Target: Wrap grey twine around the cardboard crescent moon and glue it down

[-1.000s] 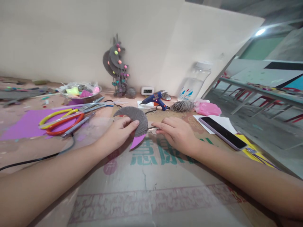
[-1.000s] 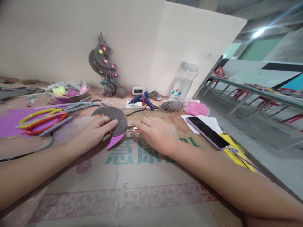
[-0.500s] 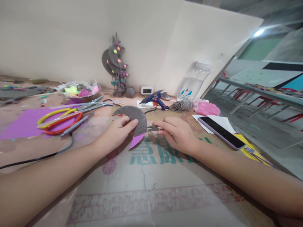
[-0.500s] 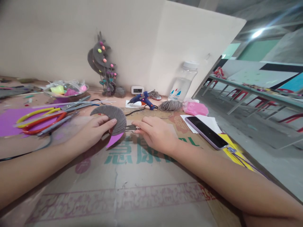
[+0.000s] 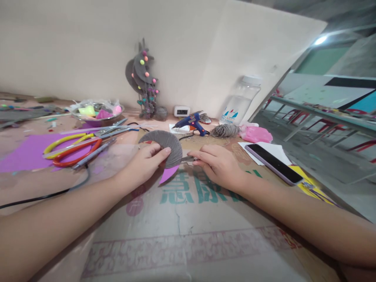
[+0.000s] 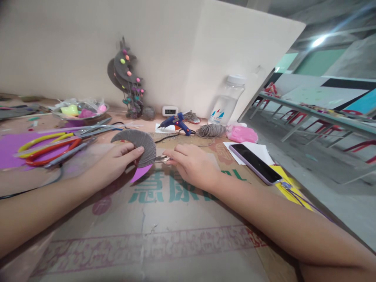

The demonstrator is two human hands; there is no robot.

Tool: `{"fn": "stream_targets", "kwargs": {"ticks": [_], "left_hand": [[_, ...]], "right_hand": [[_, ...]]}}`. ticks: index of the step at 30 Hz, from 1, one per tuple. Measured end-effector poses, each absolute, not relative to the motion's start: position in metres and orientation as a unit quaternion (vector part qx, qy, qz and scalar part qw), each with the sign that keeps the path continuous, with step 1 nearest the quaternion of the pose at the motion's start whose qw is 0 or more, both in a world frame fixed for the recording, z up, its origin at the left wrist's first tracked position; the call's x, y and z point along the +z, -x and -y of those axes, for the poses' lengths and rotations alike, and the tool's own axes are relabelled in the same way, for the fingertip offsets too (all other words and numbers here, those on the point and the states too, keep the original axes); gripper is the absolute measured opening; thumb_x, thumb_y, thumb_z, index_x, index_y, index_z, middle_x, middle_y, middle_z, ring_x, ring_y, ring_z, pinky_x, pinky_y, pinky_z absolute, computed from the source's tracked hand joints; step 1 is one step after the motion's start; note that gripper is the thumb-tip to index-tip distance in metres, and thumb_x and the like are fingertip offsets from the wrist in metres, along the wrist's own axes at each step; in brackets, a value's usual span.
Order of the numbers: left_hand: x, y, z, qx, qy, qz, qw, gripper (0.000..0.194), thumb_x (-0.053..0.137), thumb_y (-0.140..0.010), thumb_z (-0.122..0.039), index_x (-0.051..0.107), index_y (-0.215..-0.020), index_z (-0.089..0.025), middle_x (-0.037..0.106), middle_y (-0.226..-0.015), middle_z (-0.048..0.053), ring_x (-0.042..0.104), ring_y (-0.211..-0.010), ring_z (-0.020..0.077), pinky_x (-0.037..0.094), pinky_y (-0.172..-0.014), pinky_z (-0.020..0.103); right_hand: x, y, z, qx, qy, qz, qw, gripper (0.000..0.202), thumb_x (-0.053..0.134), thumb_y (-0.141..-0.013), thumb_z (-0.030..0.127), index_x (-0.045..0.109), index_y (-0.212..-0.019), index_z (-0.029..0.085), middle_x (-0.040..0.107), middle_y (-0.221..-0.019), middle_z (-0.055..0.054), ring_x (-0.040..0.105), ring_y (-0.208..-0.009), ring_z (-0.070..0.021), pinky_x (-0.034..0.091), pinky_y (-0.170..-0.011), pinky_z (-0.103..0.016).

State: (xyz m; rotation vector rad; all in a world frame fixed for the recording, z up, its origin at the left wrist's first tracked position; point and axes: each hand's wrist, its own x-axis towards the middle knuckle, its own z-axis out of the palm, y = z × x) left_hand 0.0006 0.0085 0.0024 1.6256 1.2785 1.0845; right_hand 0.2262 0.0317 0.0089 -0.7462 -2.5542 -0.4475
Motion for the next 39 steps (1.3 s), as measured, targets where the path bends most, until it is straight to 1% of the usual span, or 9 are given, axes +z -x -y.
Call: {"fn": "stream_targets", "kwargs": {"ticks": [5,8,16,21,25,28,32,35,39], "left_hand": [[0.0,0.0,-0.009,0.443,-0.622,-0.48,0.432,0.034,0.05,-0.082,-0.039,0.041,-0.056,-0.018,0.041,-0.054,-0.005,0.039,-0.051,0.0093,0.031,-0.048,0.023],[-0.001,0.001,-0.009,0.444,-0.611,-0.472,0.454,0.034,0.051,-0.081,-0.041,0.042,-0.058,-0.018,0.043,-0.056,-0.004,0.041,-0.053,0.0098,0.032,-0.048,0.022],[0.0,-0.001,-0.007,0.453,-0.59,-0.467,0.479,0.031,0.053,-0.079,-0.039,0.043,-0.058,-0.018,0.045,-0.055,-0.003,0.044,-0.054,0.0101,0.035,-0.049,0.021],[0.003,-0.003,-0.006,0.447,-0.585,-0.494,0.462,0.033,0.052,-0.081,-0.038,0.041,-0.056,-0.018,0.043,-0.053,-0.005,0.039,-0.05,0.0085,0.031,-0.045,0.021],[0.003,-0.003,-0.006,0.44,-0.584,-0.503,0.46,0.033,0.051,-0.081,-0.039,0.042,-0.057,-0.018,0.044,-0.053,-0.005,0.041,-0.051,0.009,0.031,-0.046,0.021],[0.002,-0.002,-0.007,0.443,-0.591,-0.496,0.456,0.033,0.051,-0.081,-0.039,0.042,-0.057,-0.018,0.043,-0.053,-0.005,0.041,-0.051,0.0095,0.031,-0.047,0.022],[0.004,-0.003,-0.007,0.443,-0.618,-0.496,0.419,0.034,0.05,-0.081,-0.036,0.041,-0.054,-0.018,0.04,-0.052,-0.005,0.039,-0.05,0.0096,0.03,-0.047,0.023],[0.008,-0.003,-0.006,0.425,-0.648,-0.504,0.381,0.034,0.05,-0.082,-0.035,0.045,-0.053,-0.018,0.043,-0.051,-0.004,0.04,-0.05,0.0102,0.031,-0.048,0.024],[0.008,0.0,-0.007,0.412,-0.673,-0.51,0.343,0.035,0.05,-0.081,-0.038,0.049,-0.052,-0.018,0.046,-0.051,-0.003,0.044,-0.052,0.0119,0.033,-0.05,0.024]], "right_hand": [[0.01,-0.225,-0.03,-0.151,0.274,0.925,0.216,0.027,0.041,-0.092,0.027,0.059,-0.108,0.016,0.053,-0.073,-0.003,0.047,-0.069,-0.0146,0.035,-0.062,-0.027],[0.01,-0.225,-0.03,-0.149,0.269,0.926,0.221,0.026,0.042,-0.091,0.026,0.059,-0.108,0.015,0.052,-0.072,-0.002,0.047,-0.068,-0.0143,0.035,-0.061,-0.027],[0.008,-0.226,-0.032,-0.156,0.249,0.923,0.248,0.026,0.043,-0.091,0.025,0.061,-0.107,0.014,0.051,-0.069,-0.002,0.046,-0.064,-0.0134,0.035,-0.058,-0.026],[0.008,-0.228,-0.031,-0.122,0.252,0.921,0.27,0.026,0.044,-0.09,0.024,0.059,-0.109,0.014,0.054,-0.075,-0.003,0.048,-0.068,-0.0135,0.037,-0.061,-0.025],[0.008,-0.229,-0.03,-0.112,0.257,0.918,0.28,0.026,0.046,-0.089,0.024,0.058,-0.11,0.014,0.055,-0.079,-0.004,0.049,-0.072,-0.0141,0.039,-0.064,-0.026],[0.009,-0.227,-0.029,-0.122,0.257,0.921,0.267,0.026,0.045,-0.09,0.024,0.058,-0.11,0.015,0.055,-0.077,-0.004,0.048,-0.07,-0.0141,0.038,-0.063,-0.026],[0.012,-0.222,-0.025,-0.15,0.25,0.927,0.235,0.028,0.041,-0.091,0.026,0.06,-0.108,0.014,0.053,-0.072,-0.003,0.048,-0.067,-0.0146,0.037,-0.061,-0.027],[0.013,-0.218,-0.021,-0.162,0.254,0.928,0.221,0.029,0.04,-0.092,0.028,0.061,-0.106,0.013,0.054,-0.07,-0.004,0.048,-0.065,-0.0145,0.037,-0.059,-0.027],[0.013,-0.216,-0.019,-0.162,0.254,0.929,0.216,0.029,0.04,-0.092,0.028,0.062,-0.105,0.014,0.056,-0.071,-0.004,0.048,-0.064,-0.0142,0.037,-0.059,-0.026]]}}
